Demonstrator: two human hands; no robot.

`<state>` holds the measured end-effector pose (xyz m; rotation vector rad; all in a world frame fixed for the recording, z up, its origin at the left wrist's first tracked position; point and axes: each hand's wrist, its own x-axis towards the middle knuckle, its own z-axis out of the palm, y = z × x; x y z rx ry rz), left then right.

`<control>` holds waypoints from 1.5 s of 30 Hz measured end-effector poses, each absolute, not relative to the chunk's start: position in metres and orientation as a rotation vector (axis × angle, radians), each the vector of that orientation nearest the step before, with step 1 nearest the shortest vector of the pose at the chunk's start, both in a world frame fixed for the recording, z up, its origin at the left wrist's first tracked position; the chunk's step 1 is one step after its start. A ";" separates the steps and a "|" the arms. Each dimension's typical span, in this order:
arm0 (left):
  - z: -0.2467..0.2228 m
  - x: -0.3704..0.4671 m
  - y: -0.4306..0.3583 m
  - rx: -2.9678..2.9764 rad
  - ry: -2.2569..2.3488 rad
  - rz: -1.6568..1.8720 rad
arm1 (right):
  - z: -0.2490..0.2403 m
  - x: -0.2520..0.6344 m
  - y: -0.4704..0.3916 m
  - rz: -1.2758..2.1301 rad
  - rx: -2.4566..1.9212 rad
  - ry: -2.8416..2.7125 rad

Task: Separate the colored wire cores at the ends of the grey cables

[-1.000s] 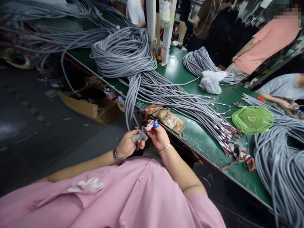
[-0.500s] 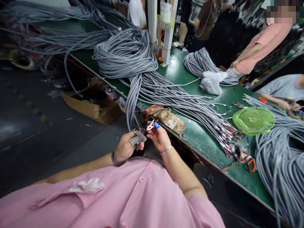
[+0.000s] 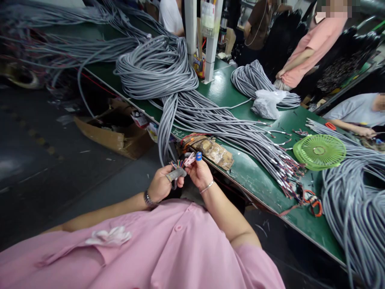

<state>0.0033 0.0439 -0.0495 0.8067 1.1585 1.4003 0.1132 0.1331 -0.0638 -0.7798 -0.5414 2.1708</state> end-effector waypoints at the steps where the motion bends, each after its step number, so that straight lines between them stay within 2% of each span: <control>1: -0.051 0.003 0.044 0.815 1.168 1.398 | -0.064 0.112 0.133 2.151 -0.791 -0.529; 6: -0.055 0.003 0.045 0.826 1.197 1.389 | -0.063 0.109 0.131 2.090 -0.819 -0.508; 16: -0.055 -0.003 0.035 0.794 1.198 1.381 | -0.064 0.119 0.125 2.213 -0.682 -0.528; 22: -0.060 -0.006 0.033 1.055 1.194 1.114 | -0.072 0.139 0.124 2.245 -0.731 -0.555; 29: -0.061 -0.010 0.040 1.204 1.124 1.009 | -0.069 0.178 0.111 2.027 -0.890 -0.984; 35: -0.026 -0.027 0.051 1.287 1.095 1.129 | -0.035 0.214 0.098 1.887 -0.838 -1.499; 38: -0.005 -0.034 0.069 1.367 1.130 1.229 | -0.014 0.237 0.098 1.682 -0.845 -1.659; 42: 0.020 -0.035 0.109 1.524 1.230 1.283 | -0.001 0.274 0.111 1.118 -1.023 -1.712; 45: 0.034 -0.027 0.146 1.858 1.326 1.146 | -0.006 0.297 0.123 0.787 -1.153 -1.713</control>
